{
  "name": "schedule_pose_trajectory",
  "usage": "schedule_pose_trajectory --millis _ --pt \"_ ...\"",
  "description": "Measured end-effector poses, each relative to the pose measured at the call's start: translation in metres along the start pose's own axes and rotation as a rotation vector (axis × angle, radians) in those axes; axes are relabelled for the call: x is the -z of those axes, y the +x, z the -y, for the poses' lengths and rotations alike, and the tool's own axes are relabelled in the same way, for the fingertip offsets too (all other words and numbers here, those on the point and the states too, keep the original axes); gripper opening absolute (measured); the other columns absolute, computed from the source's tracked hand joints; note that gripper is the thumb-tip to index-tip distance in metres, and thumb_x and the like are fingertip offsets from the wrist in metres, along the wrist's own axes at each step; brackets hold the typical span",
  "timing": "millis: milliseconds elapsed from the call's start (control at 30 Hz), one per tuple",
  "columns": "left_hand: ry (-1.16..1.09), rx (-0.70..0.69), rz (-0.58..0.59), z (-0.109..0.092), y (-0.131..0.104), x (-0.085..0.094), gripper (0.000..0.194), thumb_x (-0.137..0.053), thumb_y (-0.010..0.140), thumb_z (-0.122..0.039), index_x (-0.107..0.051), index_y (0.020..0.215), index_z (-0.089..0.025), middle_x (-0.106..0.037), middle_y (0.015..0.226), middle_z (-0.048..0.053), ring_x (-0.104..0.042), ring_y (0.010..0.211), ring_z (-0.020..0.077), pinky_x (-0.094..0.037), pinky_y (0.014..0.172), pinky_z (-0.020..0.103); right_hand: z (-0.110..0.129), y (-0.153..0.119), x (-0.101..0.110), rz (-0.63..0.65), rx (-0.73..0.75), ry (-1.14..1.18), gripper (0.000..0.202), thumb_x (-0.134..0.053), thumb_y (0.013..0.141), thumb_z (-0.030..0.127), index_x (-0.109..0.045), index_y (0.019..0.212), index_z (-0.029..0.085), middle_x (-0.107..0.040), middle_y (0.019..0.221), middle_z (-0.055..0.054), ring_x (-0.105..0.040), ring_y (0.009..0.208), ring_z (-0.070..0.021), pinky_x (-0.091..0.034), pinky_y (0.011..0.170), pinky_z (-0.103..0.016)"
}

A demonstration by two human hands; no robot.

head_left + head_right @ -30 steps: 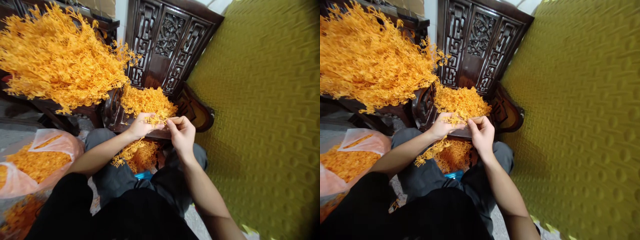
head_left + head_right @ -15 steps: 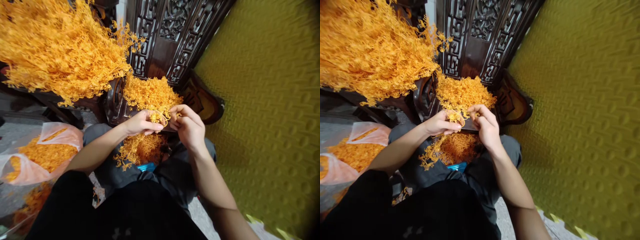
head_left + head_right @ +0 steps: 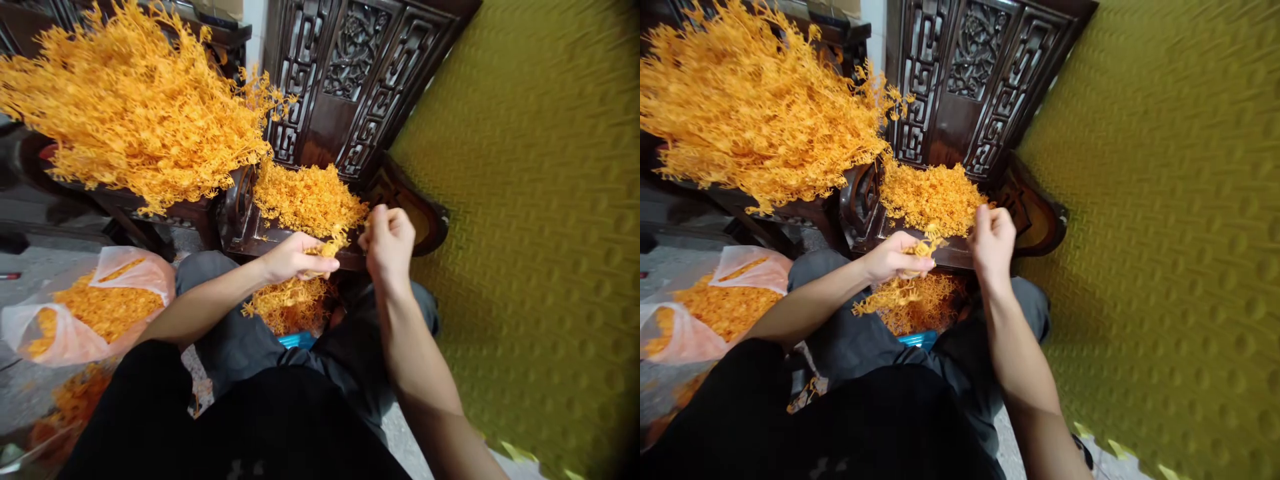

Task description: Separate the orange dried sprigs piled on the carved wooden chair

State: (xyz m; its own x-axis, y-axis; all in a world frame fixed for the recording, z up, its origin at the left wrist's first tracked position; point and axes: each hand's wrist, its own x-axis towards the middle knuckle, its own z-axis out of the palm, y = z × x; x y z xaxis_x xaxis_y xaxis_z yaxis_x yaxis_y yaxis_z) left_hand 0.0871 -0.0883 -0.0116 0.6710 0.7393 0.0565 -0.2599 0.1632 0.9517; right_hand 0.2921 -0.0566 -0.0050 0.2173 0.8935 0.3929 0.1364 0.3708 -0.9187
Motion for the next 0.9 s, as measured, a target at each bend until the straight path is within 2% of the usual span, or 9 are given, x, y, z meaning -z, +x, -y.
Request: schedule_pose_trajectory --millis 67,133,267,400,567,633,733,833,900 --pt "-0.001 0.049 0.043 0.001 -0.003 0.001 0.037 -0.083 0.078 -0.043 -0.068 0.068 -0.011 -0.047 0.049 -0.005 -0.035 0.042 0.0023 -0.02 0.042 0.02 0.0 0.009 0.007 -0.004 -0.027 0.08 0.054 -0.071 0.088 0.067 -0.041 0.082 0.023 -0.052 0.069 0.006 -0.04 0.048 -0.006 -0.037 0.044 -0.019" --pt "-0.017 0.08 0.016 0.002 -0.003 0.003 0.037 -0.084 0.076 -0.043 -0.067 0.067 -0.011 -0.049 0.05 -0.004 -0.035 0.042 0.0022 -0.02 0.042 0.02 0.005 0.008 0.009 0.141 -0.056 0.095 0.046 -0.074 0.087 0.061 -0.051 0.094 0.022 -0.059 0.081 0.003 -0.047 0.054 -0.0068 -0.043 0.046 -0.02" --pt "-0.042 0.086 -0.041 0.005 0.004 0.01 0.037 -0.084 0.074 -0.042 -0.067 0.065 -0.011 -0.045 0.047 -0.006 -0.032 0.04 0.0017 -0.017 0.041 0.019 0.016 -0.02 0.002 0.352 -0.126 0.085 0.042 -0.065 0.096 0.058 -0.063 0.118 0.023 -0.045 0.07 0.005 -0.042 0.052 -0.0079 -0.039 0.043 -0.021" --pt "-0.091 0.069 -0.05 0.004 0.009 0.01 0.038 -0.086 0.07 -0.042 -0.065 0.065 -0.012 -0.04 0.044 -0.009 -0.029 0.038 0.0018 -0.017 0.04 0.02 0.012 -0.038 -0.01 0.477 -0.172 -0.051 0.04 -0.068 0.094 0.059 -0.064 0.098 0.019 -0.049 0.065 0.004 -0.04 0.049 -0.0063 -0.032 0.042 -0.02" --pt "0.015 0.042 0.017 -0.002 0.003 0.003 0.041 -0.083 0.074 -0.042 -0.057 0.058 -0.014 -0.048 0.048 -0.005 -0.035 0.041 0.0032 -0.023 0.043 0.021 -0.008 0.003 -0.008 0.027 -0.081 0.169 0.052 -0.074 0.088 0.063 -0.042 0.078 0.022 -0.046 0.061 0.008 -0.039 0.045 -0.0054 -0.036 0.042 -0.018" --pt "0.123 0.086 0.082 -0.005 0.003 0.003 0.04 -0.081 0.077 -0.041 -0.059 0.059 -0.013 -0.052 0.051 -0.003 -0.039 0.045 0.004 -0.027 0.045 0.021 -0.015 0.025 -0.001 -0.002 -0.101 0.255 0.055 -0.076 0.083 0.065 -0.042 0.081 0.022 -0.055 0.071 0.005 -0.044 0.049 -0.0055 -0.042 0.044 -0.018" --pt "0.161 0.141 -0.046 -0.007 0.011 0.011 0.038 -0.079 0.078 -0.042 -0.058 0.063 -0.014 -0.051 0.053 -0.005 -0.037 0.044 0.0034 -0.026 0.045 0.02 -0.019 0.042 0.006 0.198 -0.125 0.197 0.047 -0.08 0.082 0.058 -0.057 0.1 0.021 -0.064 0.088 0.0 -0.054 0.058 -0.0081 -0.049 0.048 -0.022" --pt "0.208 0.212 -0.145 -0.011 0.028 0.026 0.035 -0.079 0.077 -0.042 -0.06 0.067 -0.014 -0.051 0.054 -0.006 -0.035 0.043 0.0028 -0.023 0.044 0.02 -0.019 0.042 0.003 0.373 -0.109 0.136 0.051 -0.075 0.089 0.057 -0.063 0.124 0.023 -0.054 0.073 0.004 -0.048 0.054 -0.0093 -0.046 0.046 -0.024" --pt "0.247 0.251 -0.153 -0.015 0.04 0.033 0.033 -0.078 0.078 -0.041 -0.061 0.069 -0.014 -0.05 0.054 -0.007 -0.035 0.043 0.003 -0.023 0.044 0.02 -0.019 0.045 -0.003 0.53 -0.112 0.07 0.05 -0.071 0.09 0.061 -0.067 0.121 0.021 -0.048 0.065 0.006 -0.042 0.051 -0.0085 -0.038 0.044 -0.023"
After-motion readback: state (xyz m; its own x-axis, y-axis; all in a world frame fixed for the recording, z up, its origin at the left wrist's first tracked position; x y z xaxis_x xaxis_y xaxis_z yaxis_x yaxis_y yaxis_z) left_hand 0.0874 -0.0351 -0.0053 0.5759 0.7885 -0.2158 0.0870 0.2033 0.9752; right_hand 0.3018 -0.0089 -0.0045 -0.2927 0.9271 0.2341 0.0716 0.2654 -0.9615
